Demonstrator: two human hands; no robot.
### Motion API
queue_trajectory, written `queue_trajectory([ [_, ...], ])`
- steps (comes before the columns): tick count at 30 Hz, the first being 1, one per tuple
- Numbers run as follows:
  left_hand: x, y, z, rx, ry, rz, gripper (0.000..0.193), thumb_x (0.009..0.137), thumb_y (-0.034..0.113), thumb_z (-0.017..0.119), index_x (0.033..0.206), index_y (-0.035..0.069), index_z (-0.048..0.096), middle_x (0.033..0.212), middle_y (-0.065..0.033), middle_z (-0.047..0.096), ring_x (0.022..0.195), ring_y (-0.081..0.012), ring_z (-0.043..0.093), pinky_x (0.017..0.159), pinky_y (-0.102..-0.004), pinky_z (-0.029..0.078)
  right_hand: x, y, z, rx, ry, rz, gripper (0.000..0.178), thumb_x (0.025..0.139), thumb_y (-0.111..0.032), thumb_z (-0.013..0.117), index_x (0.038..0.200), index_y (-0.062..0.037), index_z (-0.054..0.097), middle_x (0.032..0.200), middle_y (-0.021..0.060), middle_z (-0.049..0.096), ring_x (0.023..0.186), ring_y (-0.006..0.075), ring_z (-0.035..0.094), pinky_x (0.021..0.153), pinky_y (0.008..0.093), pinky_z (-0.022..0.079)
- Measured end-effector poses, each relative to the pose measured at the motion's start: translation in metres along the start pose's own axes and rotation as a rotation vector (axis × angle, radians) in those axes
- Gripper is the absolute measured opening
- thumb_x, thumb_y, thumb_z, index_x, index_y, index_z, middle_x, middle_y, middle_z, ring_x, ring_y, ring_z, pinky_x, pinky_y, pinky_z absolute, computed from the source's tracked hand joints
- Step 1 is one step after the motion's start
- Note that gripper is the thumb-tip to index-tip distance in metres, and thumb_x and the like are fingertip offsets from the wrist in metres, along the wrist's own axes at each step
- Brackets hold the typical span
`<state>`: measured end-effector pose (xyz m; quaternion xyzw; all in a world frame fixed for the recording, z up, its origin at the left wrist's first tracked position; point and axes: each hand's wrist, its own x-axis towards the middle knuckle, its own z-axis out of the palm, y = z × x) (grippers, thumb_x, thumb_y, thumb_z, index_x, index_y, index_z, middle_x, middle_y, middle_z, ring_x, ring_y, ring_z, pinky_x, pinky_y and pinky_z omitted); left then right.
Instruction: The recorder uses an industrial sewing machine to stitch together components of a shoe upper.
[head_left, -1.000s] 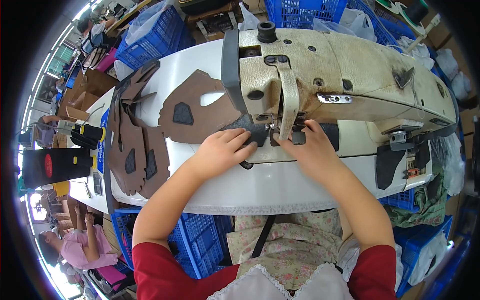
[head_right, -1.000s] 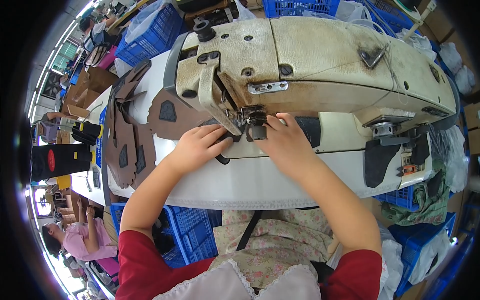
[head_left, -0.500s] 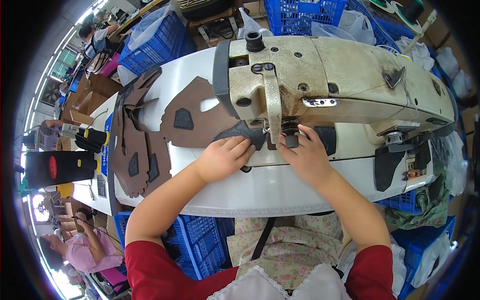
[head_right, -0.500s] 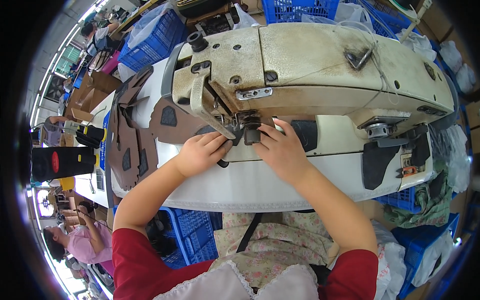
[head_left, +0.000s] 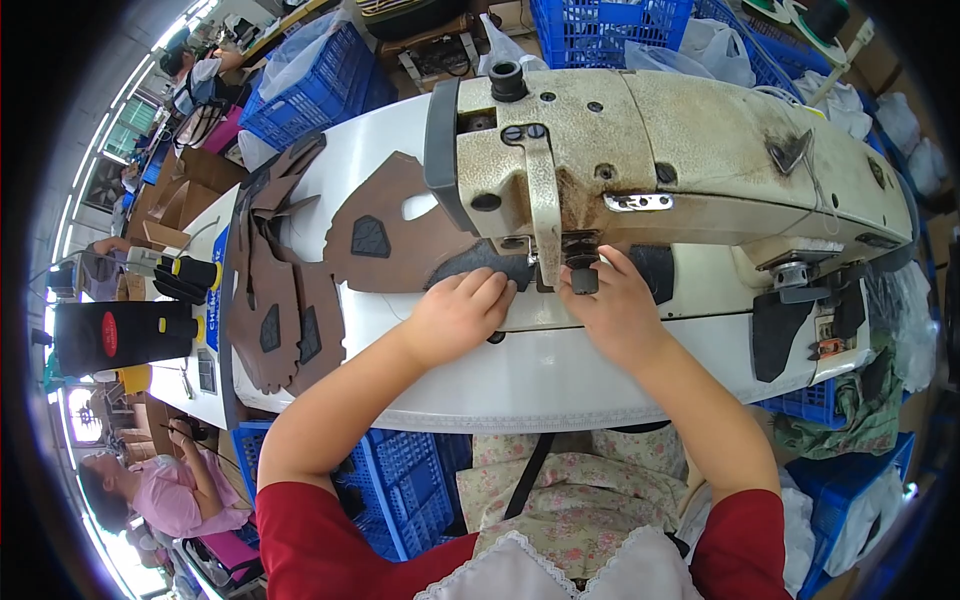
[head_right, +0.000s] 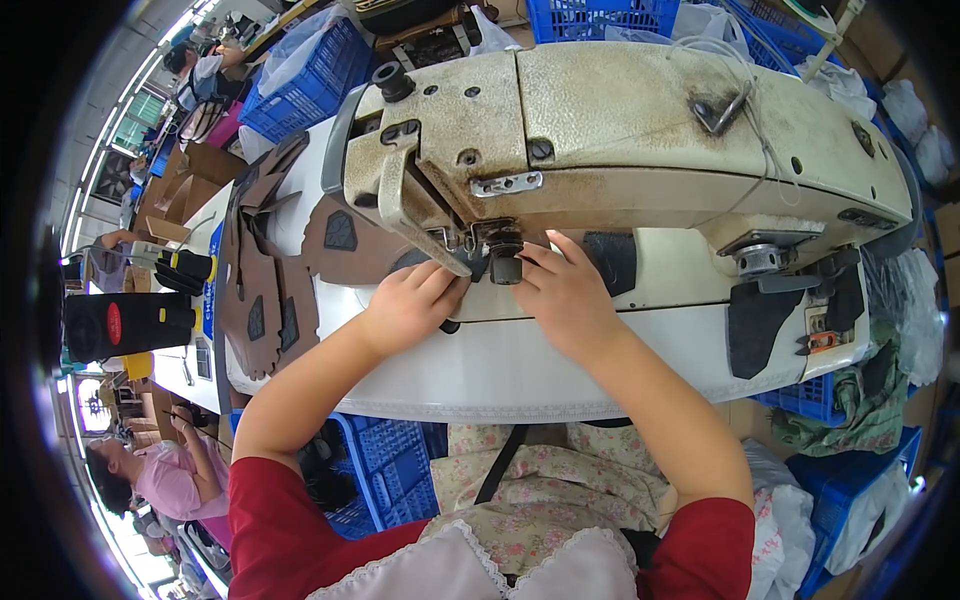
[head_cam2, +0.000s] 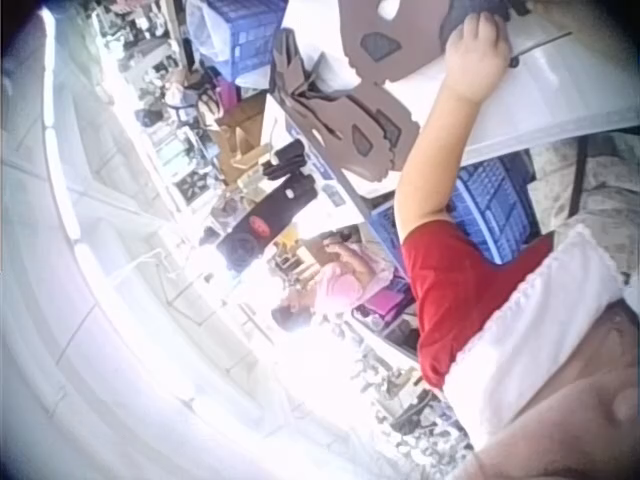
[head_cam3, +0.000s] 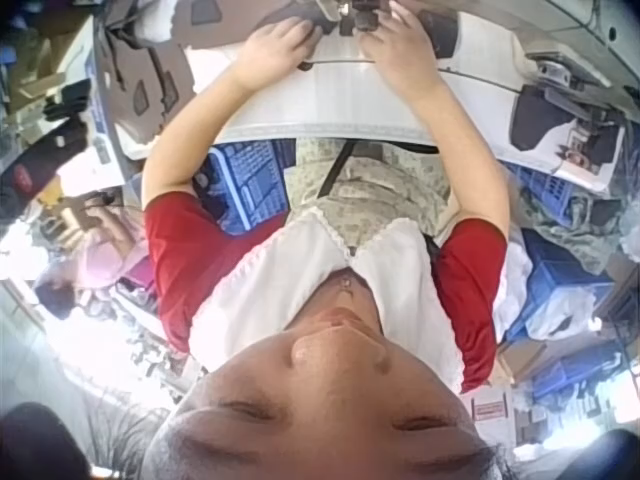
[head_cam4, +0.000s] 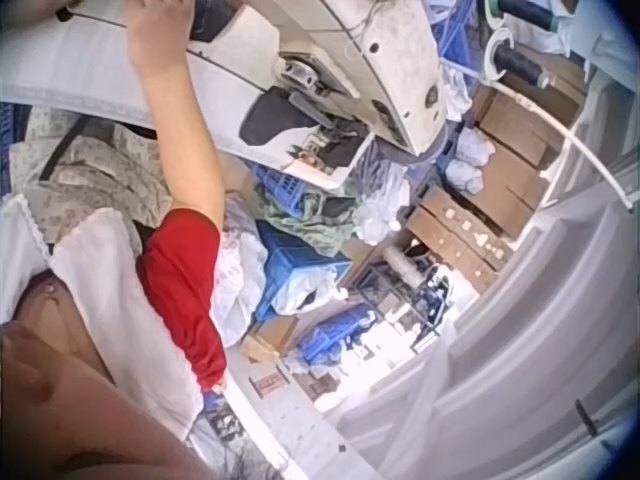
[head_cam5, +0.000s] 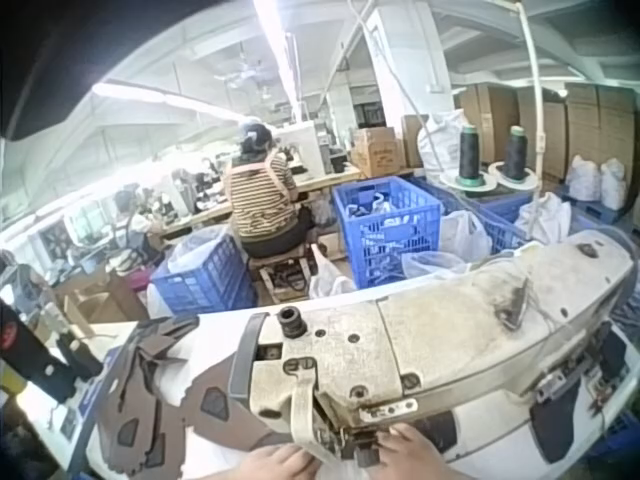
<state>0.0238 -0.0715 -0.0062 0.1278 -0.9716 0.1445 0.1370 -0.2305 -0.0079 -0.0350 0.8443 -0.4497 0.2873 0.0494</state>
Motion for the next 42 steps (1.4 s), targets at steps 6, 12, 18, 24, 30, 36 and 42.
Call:
queue_trajectory([
  [6, 0.010, 0.001, 0.003, 0.011, -0.003, -0.049, 0.037, 0.075, 0.014, 0.065, 0.107, -0.001, 0.069, 0.097, -0.0058, 0.060, 0.094, -0.0194, 0.061, 0.072, -0.0276, 0.053, 0.001, 0.007, 0.005, 0.034, -0.023, 0.032, 0.015, 0.080, -0.012, 0.062, 0.091, -0.0089, 0.071, 0.108, 0.0056, 0.071, 0.120, 0.0246, 0.059, 0.111, 0.0487, 0.039],
  [12, 0.009, -0.004, 0.003, -0.108, -0.027, -0.107, 0.034, 0.076, 0.013, 0.064, 0.108, 0.001, 0.069, 0.099, -0.0061, 0.063, 0.098, -0.0211, 0.063, 0.075, -0.0309, 0.055, 0.003, 0.009, 0.004, 0.073, -0.014, 0.029, 0.014, 0.080, -0.010, 0.061, 0.089, -0.0057, 0.071, 0.111, 0.0093, 0.070, 0.122, 0.0268, 0.058, 0.105, 0.0442, 0.047],
  [18, -0.002, -0.011, 0.011, -0.183, -0.009, -0.119, 0.030, 0.078, 0.012, 0.062, 0.107, 0.004, 0.067, 0.112, -0.0073, 0.066, 0.106, -0.0231, 0.064, 0.080, -0.0341, 0.057, 0.002, 0.011, 0.004, 0.076, -0.016, -0.002, 0.015, 0.081, -0.008, 0.059, 0.091, -0.0027, 0.070, 0.114, 0.0084, 0.070, 0.124, 0.0257, 0.057, 0.099, 0.0364, 0.052],
  [24, 0.001, -0.010, 0.010, -0.196, 0.022, -0.123, 0.026, 0.078, 0.011, 0.062, 0.103, 0.005, 0.068, 0.106, -0.0060, 0.065, 0.102, -0.0228, 0.064, 0.079, -0.0339, 0.057, 0.002, 0.011, 0.004, 0.080, -0.002, -0.007, 0.019, 0.082, -0.009, 0.060, 0.096, -0.0030, 0.070, 0.115, 0.0063, 0.070, 0.124, 0.0227, 0.058, 0.098, 0.0343, 0.053],
  [30, 0.008, -0.009, 0.010, -0.175, 0.054, -0.092, 0.027, 0.077, 0.012, 0.063, 0.103, 0.004, 0.068, 0.100, -0.0054, 0.062, 0.097, -0.0227, 0.063, 0.077, -0.0337, 0.056, 0.002, 0.012, 0.004, 0.064, 0.002, 0.013, 0.020, 0.081, -0.008, 0.060, 0.097, -0.0031, 0.070, 0.115, 0.0052, 0.070, 0.123, 0.0217, 0.057, 0.095, 0.0325, 0.054],
  [36, 0.009, -0.007, 0.016, -0.144, 0.021, -0.148, 0.029, 0.076, 0.011, 0.064, 0.103, 0.003, 0.069, 0.103, -0.0050, 0.061, 0.096, -0.0225, 0.061, 0.075, -0.0339, 0.055, 0.012, 0.013, -0.005, 0.066, -0.025, 0.030, 0.020, 0.080, -0.009, 0.061, 0.098, -0.0033, 0.070, 0.113, 0.0044, 0.070, 0.118, 0.0222, 0.059, 0.096, 0.0328, 0.054],
  [42, 0.016, -0.004, 0.022, -0.106, -0.027, -0.197, 0.029, 0.077, 0.011, 0.066, 0.105, 0.003, 0.069, 0.105, -0.0052, 0.062, 0.097, -0.0225, 0.061, 0.077, -0.0345, 0.055, 0.009, 0.018, -0.002, 0.053, -0.029, 0.046, 0.023, 0.081, -0.009, 0.061, 0.101, -0.0037, 0.070, 0.114, 0.0050, 0.070, 0.117, 0.0227, 0.060, 0.097, 0.0339, 0.053],
])
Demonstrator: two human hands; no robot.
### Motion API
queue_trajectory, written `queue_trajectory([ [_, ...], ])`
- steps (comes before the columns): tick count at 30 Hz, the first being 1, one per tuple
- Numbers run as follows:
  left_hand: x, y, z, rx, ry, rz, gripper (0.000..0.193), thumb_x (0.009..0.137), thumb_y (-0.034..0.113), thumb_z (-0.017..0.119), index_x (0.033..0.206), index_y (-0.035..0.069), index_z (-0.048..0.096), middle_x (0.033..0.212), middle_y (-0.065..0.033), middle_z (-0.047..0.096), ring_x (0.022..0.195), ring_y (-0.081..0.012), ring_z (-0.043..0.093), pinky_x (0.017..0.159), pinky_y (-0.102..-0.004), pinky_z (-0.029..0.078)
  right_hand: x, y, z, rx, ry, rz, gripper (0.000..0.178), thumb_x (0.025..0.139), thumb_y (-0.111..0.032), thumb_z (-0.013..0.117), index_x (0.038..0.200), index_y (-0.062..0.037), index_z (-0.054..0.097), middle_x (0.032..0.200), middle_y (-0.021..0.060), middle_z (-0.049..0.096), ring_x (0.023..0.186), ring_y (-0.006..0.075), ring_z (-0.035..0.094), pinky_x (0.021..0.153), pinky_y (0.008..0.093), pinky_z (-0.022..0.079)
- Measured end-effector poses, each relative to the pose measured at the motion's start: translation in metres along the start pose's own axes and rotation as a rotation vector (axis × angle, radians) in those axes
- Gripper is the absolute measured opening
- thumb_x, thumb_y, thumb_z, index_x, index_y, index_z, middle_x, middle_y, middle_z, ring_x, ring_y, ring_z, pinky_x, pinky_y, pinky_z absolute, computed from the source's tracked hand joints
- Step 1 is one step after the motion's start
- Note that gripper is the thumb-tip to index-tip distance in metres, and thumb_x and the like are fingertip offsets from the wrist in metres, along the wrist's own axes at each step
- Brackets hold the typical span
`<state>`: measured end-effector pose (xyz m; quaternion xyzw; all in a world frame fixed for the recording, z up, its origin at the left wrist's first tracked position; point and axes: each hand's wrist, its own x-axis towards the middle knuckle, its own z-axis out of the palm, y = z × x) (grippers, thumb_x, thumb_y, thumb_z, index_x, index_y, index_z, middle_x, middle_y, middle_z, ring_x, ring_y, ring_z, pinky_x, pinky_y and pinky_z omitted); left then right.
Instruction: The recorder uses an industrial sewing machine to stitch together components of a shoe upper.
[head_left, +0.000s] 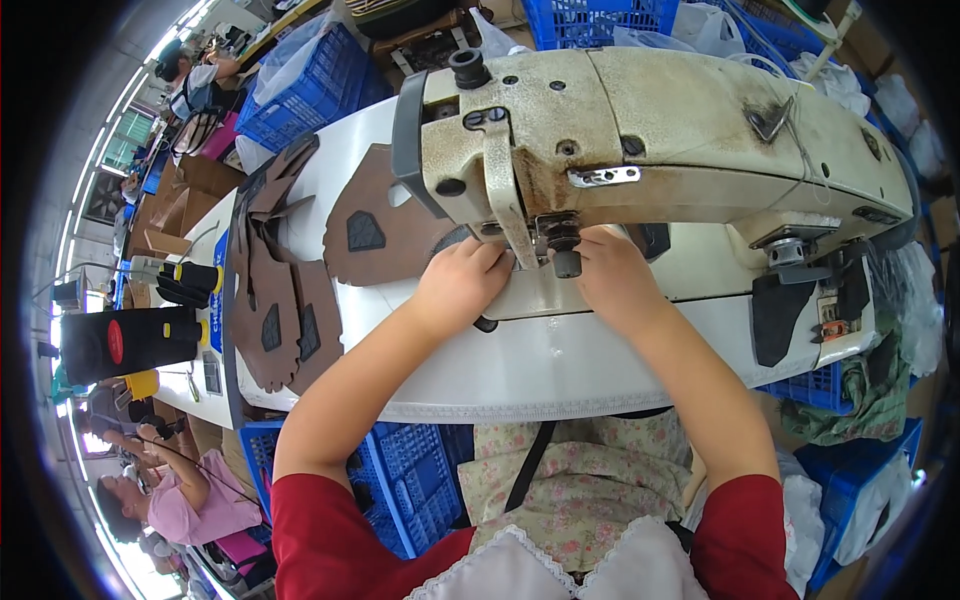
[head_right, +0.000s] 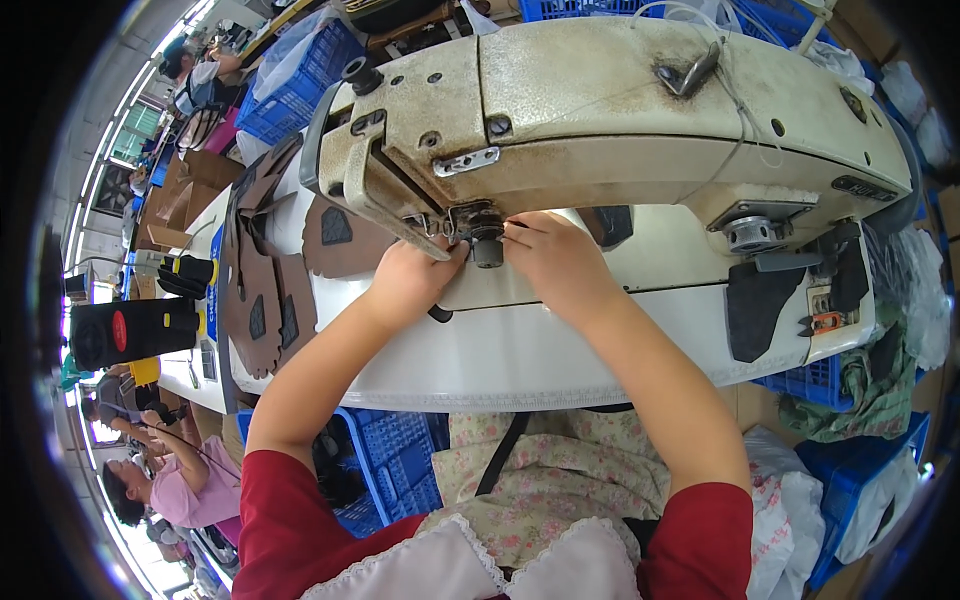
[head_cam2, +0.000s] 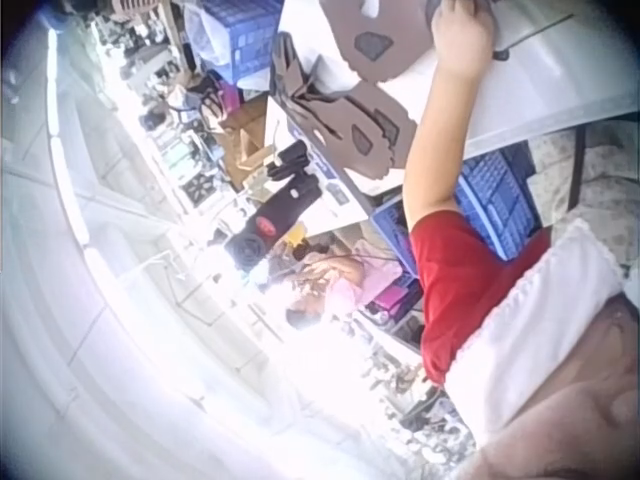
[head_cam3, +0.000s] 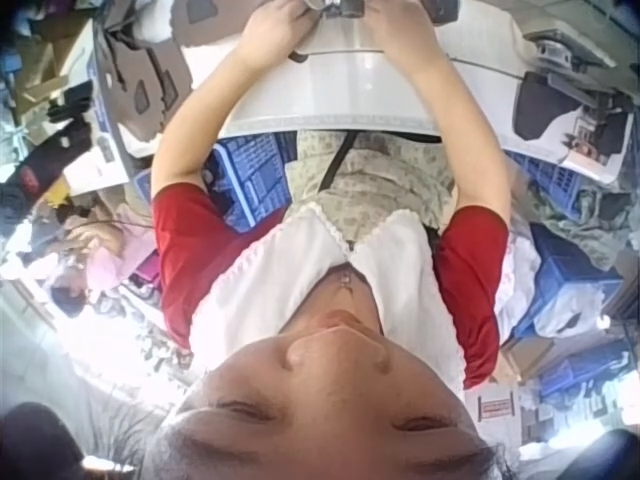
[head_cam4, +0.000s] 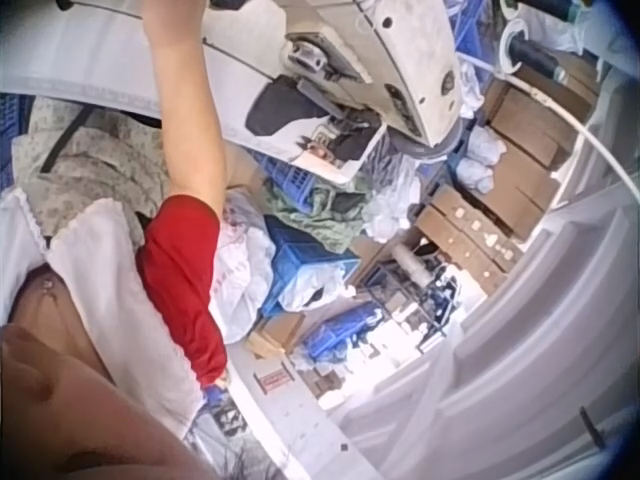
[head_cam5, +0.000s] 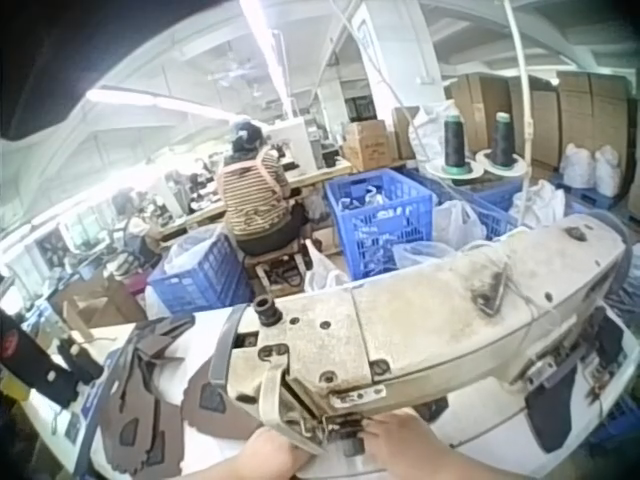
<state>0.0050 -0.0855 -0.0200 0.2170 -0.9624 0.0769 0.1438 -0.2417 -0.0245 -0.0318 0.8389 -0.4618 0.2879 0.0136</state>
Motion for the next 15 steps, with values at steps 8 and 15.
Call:
queue_trajectory([
  [8, 0.002, 0.003, 0.004, 0.007, 0.041, -0.036, 0.028, 0.077, 0.011, 0.066, 0.104, 0.004, 0.070, 0.105, -0.0043, 0.062, 0.098, -0.0229, 0.061, 0.075, -0.0342, 0.055, 0.002, -0.002, 0.000, 0.012, -0.013, 0.003, 0.022, 0.081, -0.010, 0.061, 0.101, -0.0043, 0.070, 0.114, 0.0054, 0.070, 0.116, 0.0226, 0.060, 0.097, 0.0341, 0.053],
  [15, 0.002, 0.004, 0.007, 0.020, 0.071, -0.065, 0.020, 0.080, 0.010, 0.067, 0.099, 0.004, 0.070, 0.104, -0.0046, 0.064, 0.098, -0.0232, 0.062, 0.075, -0.0347, 0.055, 0.003, -0.008, 0.002, 0.029, 0.016, 0.038, 0.020, 0.080, -0.009, 0.061, 0.097, -0.0036, 0.070, 0.110, 0.0063, 0.071, 0.116, 0.0222, 0.060, 0.097, 0.0341, 0.052],
])
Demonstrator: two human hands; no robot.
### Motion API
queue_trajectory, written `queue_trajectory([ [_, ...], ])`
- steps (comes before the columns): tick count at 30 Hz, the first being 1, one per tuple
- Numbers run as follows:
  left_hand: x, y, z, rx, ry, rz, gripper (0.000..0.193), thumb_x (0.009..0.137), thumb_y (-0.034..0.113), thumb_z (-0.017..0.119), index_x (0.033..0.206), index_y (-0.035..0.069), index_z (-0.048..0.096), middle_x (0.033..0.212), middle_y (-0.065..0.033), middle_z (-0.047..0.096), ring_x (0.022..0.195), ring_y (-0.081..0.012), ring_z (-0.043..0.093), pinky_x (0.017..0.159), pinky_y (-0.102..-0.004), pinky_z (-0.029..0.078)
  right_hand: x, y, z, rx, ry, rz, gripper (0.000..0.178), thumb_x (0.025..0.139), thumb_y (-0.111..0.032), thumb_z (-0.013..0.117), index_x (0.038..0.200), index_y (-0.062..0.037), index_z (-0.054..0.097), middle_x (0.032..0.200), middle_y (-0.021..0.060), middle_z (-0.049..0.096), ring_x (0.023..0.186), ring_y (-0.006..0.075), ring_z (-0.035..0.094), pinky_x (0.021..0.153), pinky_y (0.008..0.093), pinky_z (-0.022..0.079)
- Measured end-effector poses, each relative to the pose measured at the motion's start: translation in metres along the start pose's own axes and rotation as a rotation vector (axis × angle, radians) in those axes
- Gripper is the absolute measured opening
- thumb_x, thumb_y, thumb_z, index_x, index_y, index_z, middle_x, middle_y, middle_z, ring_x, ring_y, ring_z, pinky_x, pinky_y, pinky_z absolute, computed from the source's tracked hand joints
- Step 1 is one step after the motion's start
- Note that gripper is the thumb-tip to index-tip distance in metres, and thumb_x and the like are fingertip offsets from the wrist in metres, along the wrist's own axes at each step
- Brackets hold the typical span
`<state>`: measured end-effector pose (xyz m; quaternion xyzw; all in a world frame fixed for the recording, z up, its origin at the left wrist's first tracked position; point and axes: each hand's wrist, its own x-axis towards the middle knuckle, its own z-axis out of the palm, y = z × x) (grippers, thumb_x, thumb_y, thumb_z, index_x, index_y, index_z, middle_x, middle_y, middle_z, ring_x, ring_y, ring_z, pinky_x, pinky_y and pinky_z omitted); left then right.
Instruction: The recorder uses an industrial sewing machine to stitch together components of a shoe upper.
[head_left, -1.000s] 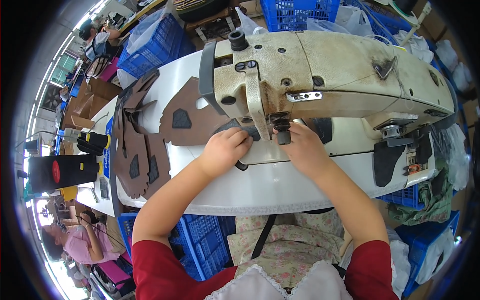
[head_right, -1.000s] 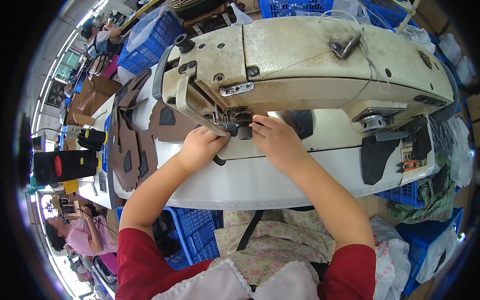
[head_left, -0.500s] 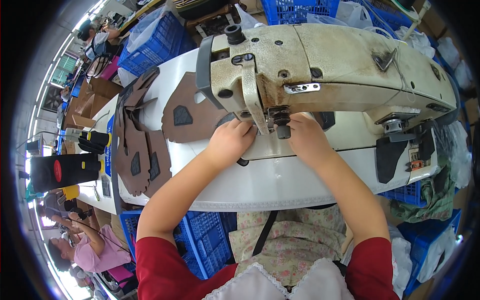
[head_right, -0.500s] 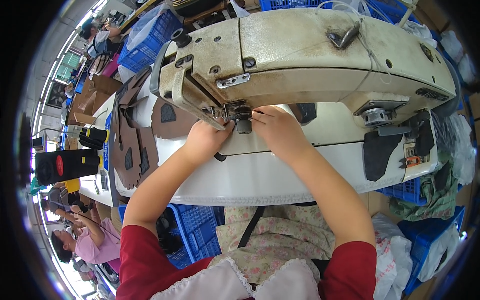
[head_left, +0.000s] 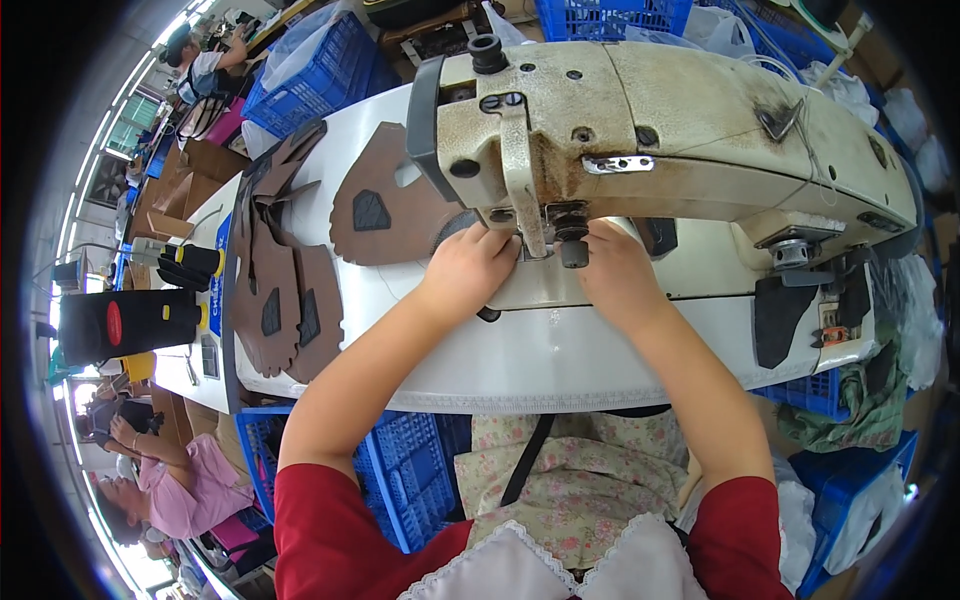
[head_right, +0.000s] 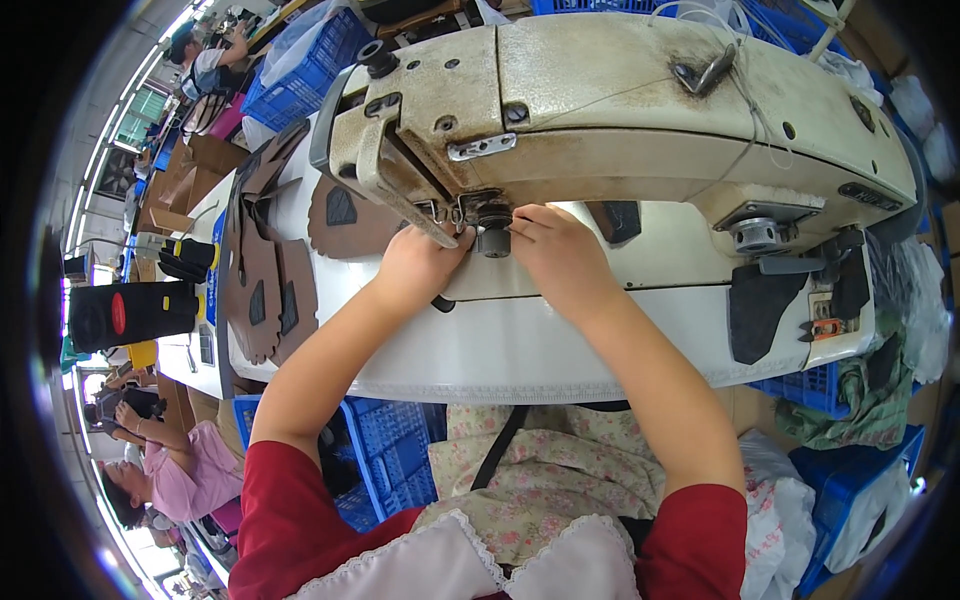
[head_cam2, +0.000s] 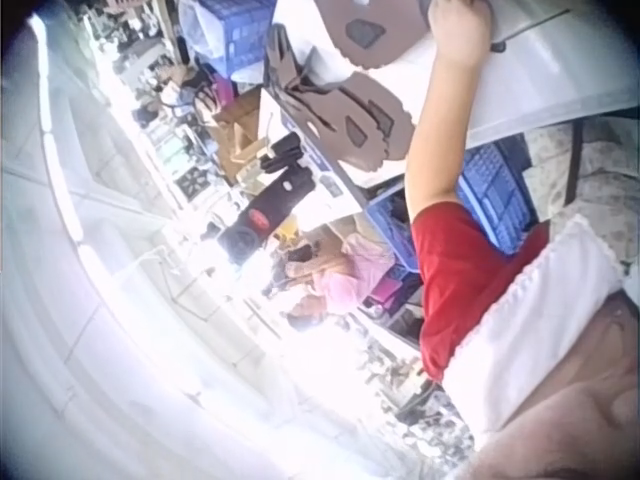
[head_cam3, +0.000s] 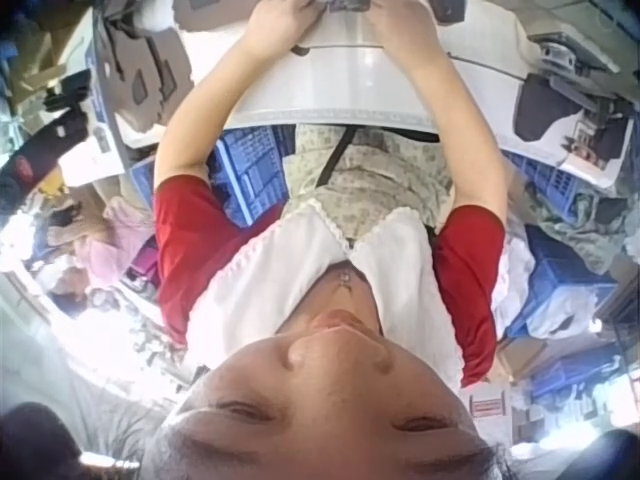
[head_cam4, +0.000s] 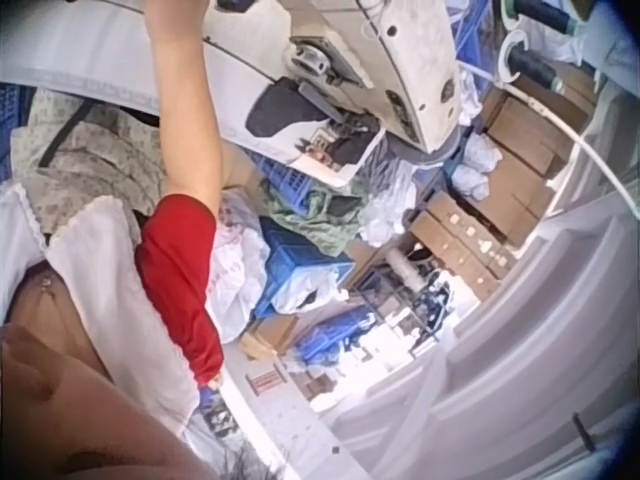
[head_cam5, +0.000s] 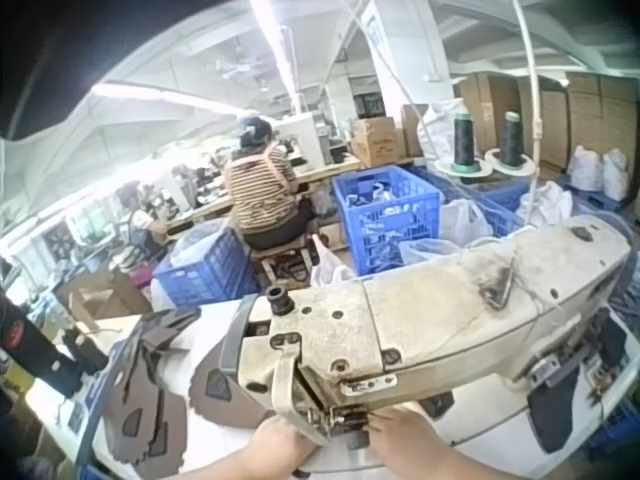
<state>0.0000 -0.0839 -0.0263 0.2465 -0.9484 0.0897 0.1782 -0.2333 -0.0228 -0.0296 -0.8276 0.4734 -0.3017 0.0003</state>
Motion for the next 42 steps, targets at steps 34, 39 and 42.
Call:
queue_trajectory([
  [34, 0.004, -0.008, 0.008, -0.080, 0.047, -0.043, 0.014, 0.072, 0.009, 0.067, 0.085, 0.010, 0.073, 0.085, -0.0065, 0.064, 0.080, -0.0292, 0.063, 0.069, -0.0417, 0.054, -0.002, 0.002, 0.011, -0.074, 0.101, 0.005, 0.013, 0.080, -0.010, 0.063, 0.092, -0.0069, 0.069, 0.110, 0.0036, 0.070, 0.118, 0.0191, 0.060, 0.098, 0.0338, 0.052],
  [39, 0.003, -0.008, 0.007, -0.067, 0.032, -0.047, 0.012, 0.073, 0.010, 0.067, 0.084, 0.010, 0.072, 0.084, -0.0062, 0.064, 0.079, -0.0288, 0.063, 0.069, -0.0416, 0.054, -0.003, 0.004, 0.014, -0.101, 0.133, -0.013, 0.012, 0.080, -0.010, 0.063, 0.090, -0.0073, 0.069, 0.110, 0.0035, 0.070, 0.117, 0.0187, 0.060, 0.097, 0.0336, 0.052],
  [42, 0.004, -0.008, 0.007, -0.071, 0.035, -0.047, 0.011, 0.074, 0.010, 0.067, 0.084, 0.010, 0.072, 0.084, -0.0058, 0.064, 0.079, -0.0285, 0.063, 0.069, -0.0415, 0.054, -0.003, 0.004, 0.015, -0.097, 0.125, 0.000, 0.013, 0.079, -0.009, 0.063, 0.091, -0.0073, 0.069, 0.110, 0.0041, 0.070, 0.116, 0.0191, 0.061, 0.096, 0.0335, 0.052],
])
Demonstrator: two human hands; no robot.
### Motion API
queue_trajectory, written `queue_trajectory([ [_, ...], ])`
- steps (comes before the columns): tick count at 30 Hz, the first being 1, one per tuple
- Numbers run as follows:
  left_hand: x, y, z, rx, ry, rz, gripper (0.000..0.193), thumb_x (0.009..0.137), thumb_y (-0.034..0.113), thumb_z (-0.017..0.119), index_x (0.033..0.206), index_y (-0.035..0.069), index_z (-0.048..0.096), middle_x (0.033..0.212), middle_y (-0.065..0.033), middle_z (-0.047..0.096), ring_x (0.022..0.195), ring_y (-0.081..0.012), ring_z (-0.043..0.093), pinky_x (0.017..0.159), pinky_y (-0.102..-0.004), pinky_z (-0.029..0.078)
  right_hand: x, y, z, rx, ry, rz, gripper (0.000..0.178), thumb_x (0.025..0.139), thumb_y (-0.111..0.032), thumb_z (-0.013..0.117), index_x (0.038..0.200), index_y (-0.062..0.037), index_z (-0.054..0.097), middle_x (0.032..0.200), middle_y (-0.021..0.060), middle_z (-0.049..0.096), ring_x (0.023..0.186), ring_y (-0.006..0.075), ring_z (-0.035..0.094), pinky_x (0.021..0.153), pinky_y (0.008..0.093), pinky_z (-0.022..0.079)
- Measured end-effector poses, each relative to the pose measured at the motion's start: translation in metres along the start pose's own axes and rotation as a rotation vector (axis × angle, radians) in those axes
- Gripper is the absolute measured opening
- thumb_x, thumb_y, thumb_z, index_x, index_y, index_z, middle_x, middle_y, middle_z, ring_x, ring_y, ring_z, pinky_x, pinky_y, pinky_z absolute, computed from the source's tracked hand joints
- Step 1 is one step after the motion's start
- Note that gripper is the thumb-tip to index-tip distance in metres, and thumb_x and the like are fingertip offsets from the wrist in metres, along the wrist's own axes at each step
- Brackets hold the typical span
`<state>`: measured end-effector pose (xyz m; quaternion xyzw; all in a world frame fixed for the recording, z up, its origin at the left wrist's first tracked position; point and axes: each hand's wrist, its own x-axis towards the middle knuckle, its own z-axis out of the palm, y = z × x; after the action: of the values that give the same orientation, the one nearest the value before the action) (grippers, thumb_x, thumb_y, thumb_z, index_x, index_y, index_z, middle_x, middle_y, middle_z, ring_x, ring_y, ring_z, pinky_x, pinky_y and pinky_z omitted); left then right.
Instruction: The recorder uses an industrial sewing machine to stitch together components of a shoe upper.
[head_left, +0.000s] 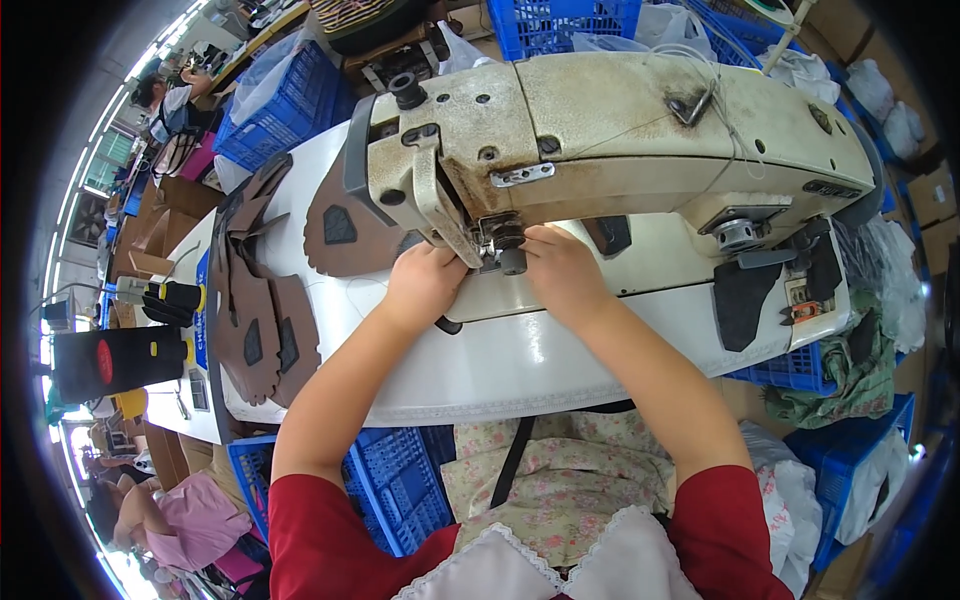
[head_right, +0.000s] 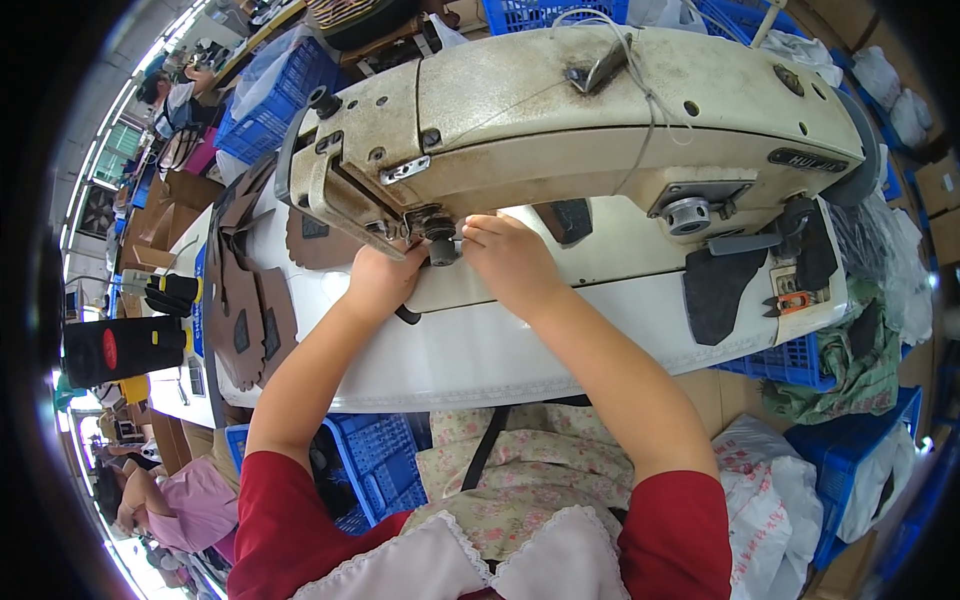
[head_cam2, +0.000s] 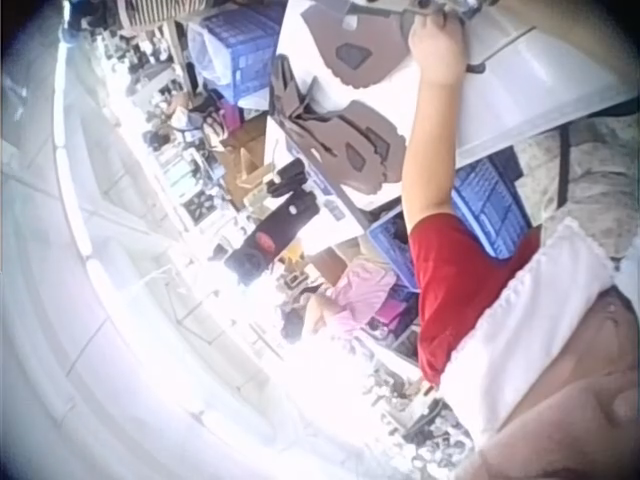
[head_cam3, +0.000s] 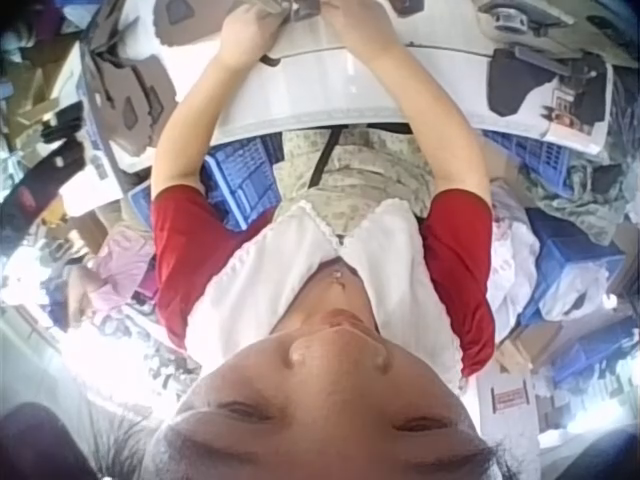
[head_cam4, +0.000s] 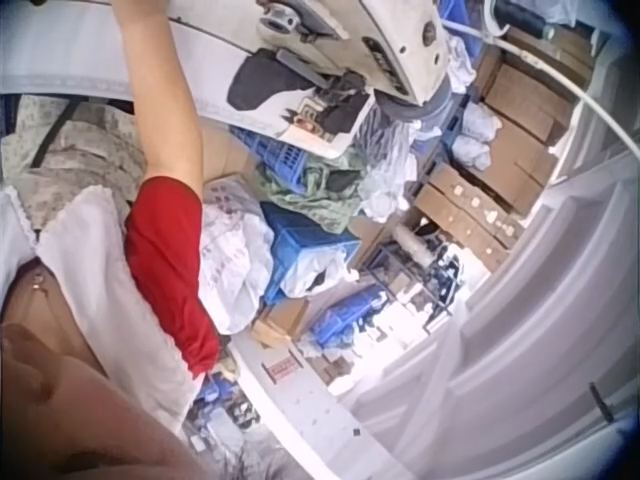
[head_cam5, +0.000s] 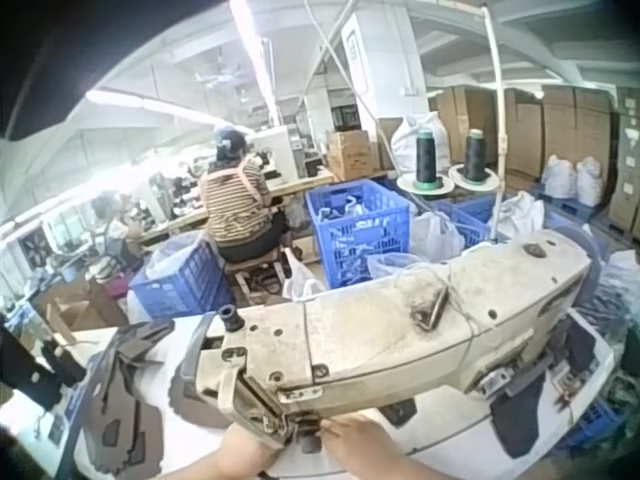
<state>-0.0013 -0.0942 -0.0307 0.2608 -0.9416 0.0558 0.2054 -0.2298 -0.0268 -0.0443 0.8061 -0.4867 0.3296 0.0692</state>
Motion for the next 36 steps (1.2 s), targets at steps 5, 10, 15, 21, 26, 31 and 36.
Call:
queue_trajectory([
  [5, 0.001, 0.001, 0.000, -0.002, 0.007, -0.005, 0.012, 0.074, 0.010, 0.067, 0.085, 0.010, 0.072, 0.085, -0.0053, 0.064, 0.080, -0.0282, 0.063, 0.069, -0.0412, 0.054, 0.000, 0.001, -0.002, 0.032, -0.002, -0.005, 0.014, 0.079, -0.009, 0.063, 0.091, -0.0065, 0.070, 0.110, 0.0049, 0.071, 0.115, 0.0202, 0.062, 0.095, 0.0337, 0.053],
  [10, 0.001, 0.000, -0.001, -0.003, 0.002, -0.015, 0.013, 0.074, 0.010, 0.066, 0.085, 0.010, 0.072, 0.086, -0.0057, 0.065, 0.077, -0.0286, 0.063, 0.066, -0.0417, 0.054, 0.001, -0.001, -0.001, 0.042, -0.020, 0.009, 0.014, 0.079, -0.009, 0.063, 0.091, -0.0062, 0.070, 0.111, 0.0054, 0.071, 0.115, 0.0206, 0.062, 0.094, 0.0336, 0.053],
  [15, 0.001, 0.000, 0.001, 0.001, 0.014, -0.013, 0.013, 0.074, 0.010, 0.066, 0.084, 0.010, 0.072, 0.086, -0.0054, 0.065, 0.076, -0.0286, 0.063, 0.065, -0.0417, 0.054, 0.001, 0.000, -0.001, 0.061, -0.018, 0.024, 0.014, 0.079, -0.009, 0.063, 0.091, -0.0064, 0.070, 0.111, 0.0055, 0.071, 0.115, 0.0207, 0.062, 0.094, 0.0335, 0.053],
  [21, 0.002, 0.001, -0.002, -0.003, 0.021, -0.007, 0.013, 0.073, 0.010, 0.066, 0.084, 0.009, 0.072, 0.086, -0.0055, 0.065, 0.077, -0.0280, 0.063, 0.066, -0.0412, 0.054, 0.001, -0.001, -0.002, 0.050, 0.015, 0.006, 0.013, 0.080, -0.010, 0.063, 0.091, -0.0068, 0.070, 0.111, 0.0047, 0.071, 0.115, 0.0200, 0.062, 0.095, 0.0333, 0.053],
  [26, 0.003, 0.005, -0.007, 0.006, 0.036, -0.026, 0.016, 0.074, 0.009, 0.067, 0.089, 0.010, 0.072, 0.088, -0.0055, 0.065, 0.081, -0.0278, 0.064, 0.068, -0.0408, 0.055, 0.001, -0.001, -0.003, 0.023, -0.022, 0.014, 0.013, 0.080, -0.009, 0.062, 0.091, -0.0066, 0.070, 0.112, 0.0042, 0.071, 0.116, 0.0191, 0.061, 0.096, 0.0327, 0.052],
  [31, 0.007, 0.009, -0.006, -0.062, -0.022, -0.074, 0.028, 0.074, 0.001, 0.066, 0.100, 0.009, 0.073, 0.100, -0.0114, 0.069, 0.090, -0.0353, 0.066, 0.073, -0.0454, 0.054, -0.011, -0.005, -0.018, 0.046, 0.022, -0.056, 0.015, 0.080, -0.009, 0.064, 0.093, -0.0051, 0.070, 0.111, 0.0072, 0.071, 0.115, 0.0226, 0.063, 0.095, 0.0347, 0.053],
  [36, 0.012, 0.010, -0.014, -0.021, 0.065, -0.015, 0.026, 0.073, 0.004, 0.066, 0.098, 0.009, 0.071, 0.098, -0.0070, 0.066, 0.090, -0.0316, 0.063, 0.077, -0.0428, 0.053, -0.024, -0.012, -0.169, -0.020, 0.297, -0.189, 0.016, 0.084, -0.004, 0.068, 0.099, -0.0031, 0.072, 0.108, 0.0096, 0.072, 0.103, 0.0253, 0.068, 0.088, 0.0386, 0.054],
])
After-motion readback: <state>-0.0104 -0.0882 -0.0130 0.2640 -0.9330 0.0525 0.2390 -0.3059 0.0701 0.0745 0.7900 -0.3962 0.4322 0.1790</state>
